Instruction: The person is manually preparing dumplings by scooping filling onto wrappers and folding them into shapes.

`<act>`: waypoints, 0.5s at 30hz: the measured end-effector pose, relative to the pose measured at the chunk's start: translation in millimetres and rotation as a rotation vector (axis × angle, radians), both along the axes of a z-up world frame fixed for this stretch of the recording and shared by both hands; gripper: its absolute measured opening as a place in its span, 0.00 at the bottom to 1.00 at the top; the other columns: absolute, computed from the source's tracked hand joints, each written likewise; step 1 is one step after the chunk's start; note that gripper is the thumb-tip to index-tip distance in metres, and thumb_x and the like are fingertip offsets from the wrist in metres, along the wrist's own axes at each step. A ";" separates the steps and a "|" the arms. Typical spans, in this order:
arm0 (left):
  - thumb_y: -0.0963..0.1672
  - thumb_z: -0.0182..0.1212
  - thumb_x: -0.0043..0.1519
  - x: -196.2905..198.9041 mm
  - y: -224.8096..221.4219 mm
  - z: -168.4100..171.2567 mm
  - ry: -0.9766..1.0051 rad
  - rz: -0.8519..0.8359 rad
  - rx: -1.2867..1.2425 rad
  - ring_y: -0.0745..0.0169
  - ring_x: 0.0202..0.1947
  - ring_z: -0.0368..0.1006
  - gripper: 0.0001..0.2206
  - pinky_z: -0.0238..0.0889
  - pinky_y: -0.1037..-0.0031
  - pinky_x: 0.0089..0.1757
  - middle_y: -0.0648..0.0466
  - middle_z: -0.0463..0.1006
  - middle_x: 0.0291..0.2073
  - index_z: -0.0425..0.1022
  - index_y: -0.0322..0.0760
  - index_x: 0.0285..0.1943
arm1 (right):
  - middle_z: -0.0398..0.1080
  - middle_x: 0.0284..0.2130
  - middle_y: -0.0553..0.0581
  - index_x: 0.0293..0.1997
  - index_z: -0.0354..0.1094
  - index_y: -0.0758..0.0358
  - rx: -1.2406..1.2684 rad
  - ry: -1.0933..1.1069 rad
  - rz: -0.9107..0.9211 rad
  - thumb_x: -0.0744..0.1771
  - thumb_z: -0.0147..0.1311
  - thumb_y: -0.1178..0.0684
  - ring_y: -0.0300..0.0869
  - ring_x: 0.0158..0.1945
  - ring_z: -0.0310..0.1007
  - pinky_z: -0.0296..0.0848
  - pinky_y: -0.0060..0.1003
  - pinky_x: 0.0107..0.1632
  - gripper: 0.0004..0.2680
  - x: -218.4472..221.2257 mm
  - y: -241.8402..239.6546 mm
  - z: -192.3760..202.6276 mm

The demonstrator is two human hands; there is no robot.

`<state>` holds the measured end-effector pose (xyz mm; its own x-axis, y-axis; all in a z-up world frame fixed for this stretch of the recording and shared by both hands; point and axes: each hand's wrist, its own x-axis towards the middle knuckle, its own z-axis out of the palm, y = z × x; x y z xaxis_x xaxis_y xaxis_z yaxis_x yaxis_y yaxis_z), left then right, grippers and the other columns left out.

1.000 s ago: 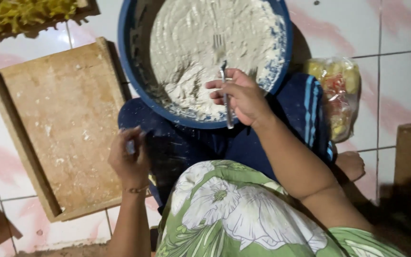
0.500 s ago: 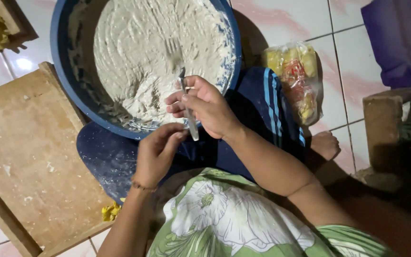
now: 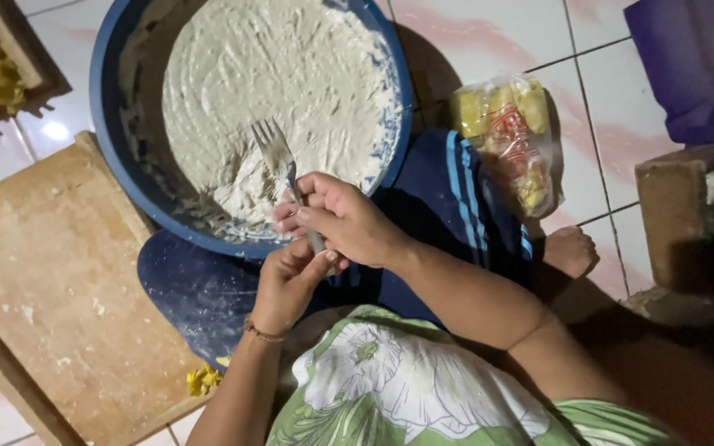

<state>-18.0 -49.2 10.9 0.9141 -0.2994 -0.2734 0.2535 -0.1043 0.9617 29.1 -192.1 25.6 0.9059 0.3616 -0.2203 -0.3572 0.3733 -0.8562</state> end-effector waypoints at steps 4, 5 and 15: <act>0.37 0.62 0.62 5.3 10.5 -13.8 0.118 0.104 -0.218 0.63 0.30 0.78 0.05 0.75 0.71 0.40 0.45 0.83 0.26 0.81 0.25 0.44 | 0.74 0.49 0.73 0.40 0.74 0.72 -0.283 -0.338 -0.124 0.69 0.49 0.65 0.54 0.50 0.79 0.78 0.50 0.54 0.06 19.4 -71.4 -5.7; 0.36 0.61 0.62 7.0 14.6 -11.9 0.144 0.147 -0.217 0.60 0.32 0.80 0.06 0.76 0.70 0.41 0.43 0.83 0.27 0.80 0.24 0.44 | 0.76 0.45 0.68 0.46 0.73 0.70 -0.428 -0.345 -0.289 0.70 0.50 0.63 0.50 0.48 0.79 0.79 0.44 0.52 0.05 21.3 -97.0 -16.2; 0.37 0.60 0.63 18.8 26.0 -20.4 0.141 0.250 -0.178 0.58 0.32 0.80 0.08 0.75 0.70 0.40 0.38 0.82 0.29 0.79 0.21 0.47 | 0.78 0.45 0.54 0.49 0.77 0.44 -1.497 0.284 -0.406 0.71 0.49 0.50 0.54 0.55 0.75 0.74 0.51 0.55 0.08 -7.5 -281.1 -194.6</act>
<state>0.8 -23.2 -9.5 0.9220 -0.1256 -0.3662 0.3822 0.1443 0.9127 21.5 -473.2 -169.0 0.7530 -0.5783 -0.3140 -0.6546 -0.6095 -0.4472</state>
